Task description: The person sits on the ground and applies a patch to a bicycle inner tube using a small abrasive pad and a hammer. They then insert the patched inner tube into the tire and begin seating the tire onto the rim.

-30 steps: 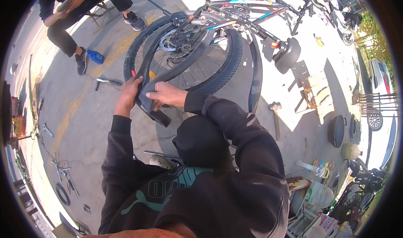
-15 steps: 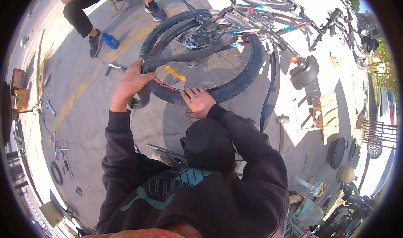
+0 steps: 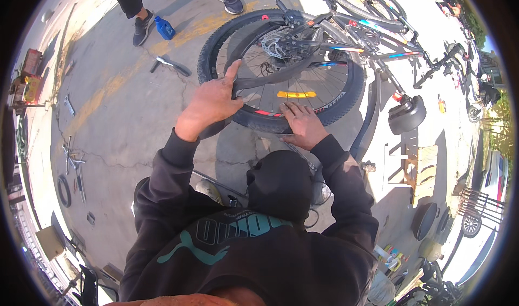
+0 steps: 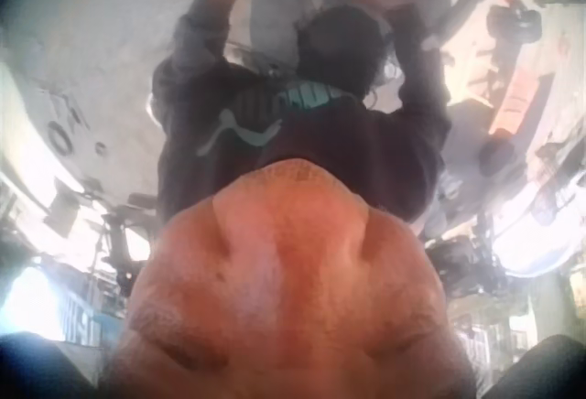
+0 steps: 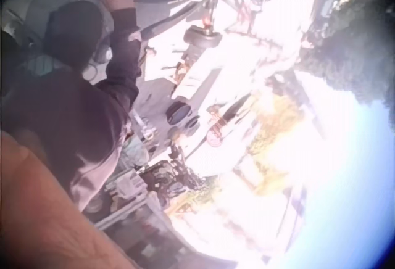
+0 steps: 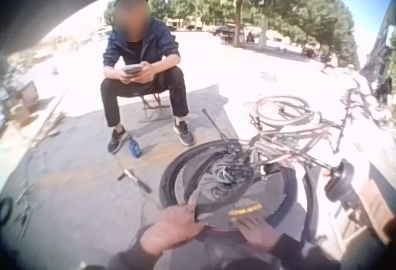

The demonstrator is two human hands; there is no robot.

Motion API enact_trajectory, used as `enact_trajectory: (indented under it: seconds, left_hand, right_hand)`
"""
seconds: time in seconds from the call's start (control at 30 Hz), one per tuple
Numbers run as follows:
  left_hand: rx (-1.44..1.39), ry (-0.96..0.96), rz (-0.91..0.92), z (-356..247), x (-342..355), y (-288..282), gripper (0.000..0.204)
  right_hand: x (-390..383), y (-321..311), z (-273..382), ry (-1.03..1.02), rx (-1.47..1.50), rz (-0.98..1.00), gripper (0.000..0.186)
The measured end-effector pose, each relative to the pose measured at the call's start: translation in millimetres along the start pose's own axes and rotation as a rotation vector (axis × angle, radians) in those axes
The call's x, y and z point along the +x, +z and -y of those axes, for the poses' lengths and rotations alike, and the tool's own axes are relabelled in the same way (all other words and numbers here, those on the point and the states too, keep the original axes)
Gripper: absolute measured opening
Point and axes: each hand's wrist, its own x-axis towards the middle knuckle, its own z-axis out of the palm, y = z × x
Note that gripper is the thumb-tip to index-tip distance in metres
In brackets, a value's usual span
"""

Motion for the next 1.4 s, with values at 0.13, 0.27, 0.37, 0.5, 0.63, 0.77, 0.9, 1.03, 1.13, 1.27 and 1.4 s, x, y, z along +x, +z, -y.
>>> enact_trajectory:
  seconds: [0.13,0.27,0.37,0.5,0.63,0.77,0.9,1.03,1.13,1.27,1.4]
  left_hand:
    - [0.067,0.110,-0.019,0.6,1.5,17.0,0.051]
    - [0.067,0.055,-0.067,4.3,1.4,14.2,0.041]
    - [0.148,0.010,-0.046,7.7,3.7,21.2,0.041]
    - [0.123,0.031,0.077,-5.2,3.0,28.7,0.046]
    - [0.053,0.095,0.125,-11.0,0.6,40.6,0.058]
    - [-0.006,0.149,0.206,-10.0,5.5,32.9,0.075]
    - [-0.134,0.015,0.208,14.9,18.4,38.1,0.073]
    - [-0.112,-0.036,-0.083,71.5,26.2,19.9,0.039]
    - [-0.230,-0.292,-0.045,102.4,15.5,1.6,0.040]
    - [-0.466,-0.426,0.063,124.8,8.2,1.5,0.050]
    - [-0.621,-0.294,0.125,132.9,10.3,47.1,0.061]
  right_hand:
    - [-1.1,23.4,-0.1,-0.121,0.023,0.068,0.075]
    - [-28.8,1.5,-38.5,-0.018,-0.114,0.095,0.071]
    - [-45.0,-7.2,-81.1,0.136,-0.333,0.094,0.061]
    - [-28.9,-10.9,-59.4,0.337,-0.026,-0.078,0.061]
    - [-28.8,2.4,-29.8,0.002,0.206,0.052,0.067]
    - [-35.7,-17.1,-32.1,0.067,0.055,0.183,0.068]
    - [-44.9,-27.7,-86.1,0.205,-0.068,0.230,0.074]
    - [-45.9,-34.1,-92.7,0.312,-0.176,0.261,0.075]
    - [-18.4,-30.1,-60.3,0.298,0.135,0.417,0.076]
    - [-35.5,-9.9,-80.2,0.223,-0.013,0.256,0.074]
    - [-41.9,-13.4,-96.5,0.229,0.029,0.213,0.076]
